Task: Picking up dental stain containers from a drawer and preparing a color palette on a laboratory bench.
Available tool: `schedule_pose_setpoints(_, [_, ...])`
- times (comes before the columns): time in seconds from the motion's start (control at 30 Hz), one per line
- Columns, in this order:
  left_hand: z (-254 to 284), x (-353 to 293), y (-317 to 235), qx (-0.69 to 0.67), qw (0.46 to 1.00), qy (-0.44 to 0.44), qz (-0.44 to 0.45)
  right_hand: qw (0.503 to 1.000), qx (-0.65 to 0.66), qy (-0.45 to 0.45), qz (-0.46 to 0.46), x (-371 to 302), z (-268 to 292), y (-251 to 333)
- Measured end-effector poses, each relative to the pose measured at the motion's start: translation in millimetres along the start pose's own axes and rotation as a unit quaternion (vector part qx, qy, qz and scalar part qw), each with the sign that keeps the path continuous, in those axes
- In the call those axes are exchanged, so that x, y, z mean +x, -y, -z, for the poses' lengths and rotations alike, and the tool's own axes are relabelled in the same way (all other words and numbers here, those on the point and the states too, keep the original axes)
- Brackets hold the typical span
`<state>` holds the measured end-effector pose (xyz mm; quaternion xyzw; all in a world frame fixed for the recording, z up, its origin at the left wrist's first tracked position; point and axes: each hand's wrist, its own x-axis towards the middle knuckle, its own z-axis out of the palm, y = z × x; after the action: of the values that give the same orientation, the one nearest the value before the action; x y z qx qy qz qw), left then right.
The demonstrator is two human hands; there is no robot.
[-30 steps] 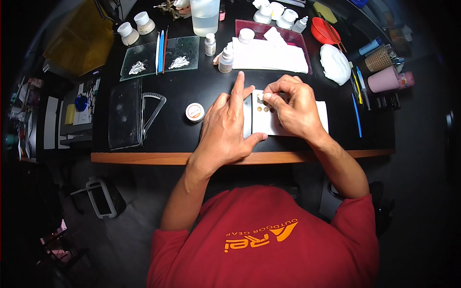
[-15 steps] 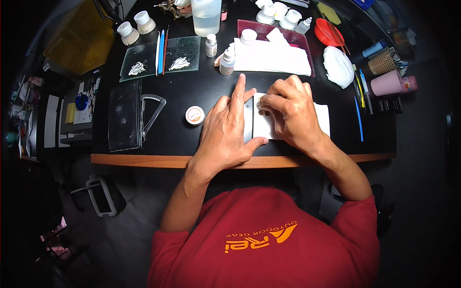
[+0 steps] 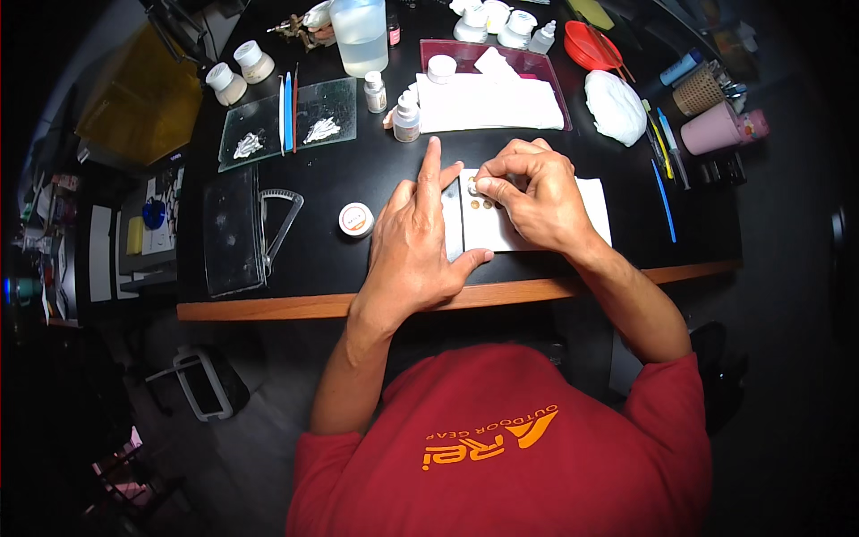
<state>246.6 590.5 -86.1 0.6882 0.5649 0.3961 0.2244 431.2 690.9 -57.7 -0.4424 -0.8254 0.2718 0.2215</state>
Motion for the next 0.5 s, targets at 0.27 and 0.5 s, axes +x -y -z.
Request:
schedule_pose_setpoints(0.27, [-0.6, 1.3, -1.0, 0.0, 1.0, 0.0, -0.009, 1.0, 0.002, 0.0, -0.01, -1.7, -1.0, 0.2])
schedule_pose_setpoints(0.5, [2.0, 1.3, -2.2, 0.007, 1.0, -0.001, -0.001, 0.999, 0.019, -0.032, 0.035, 3.0, 7.9, 3.9])
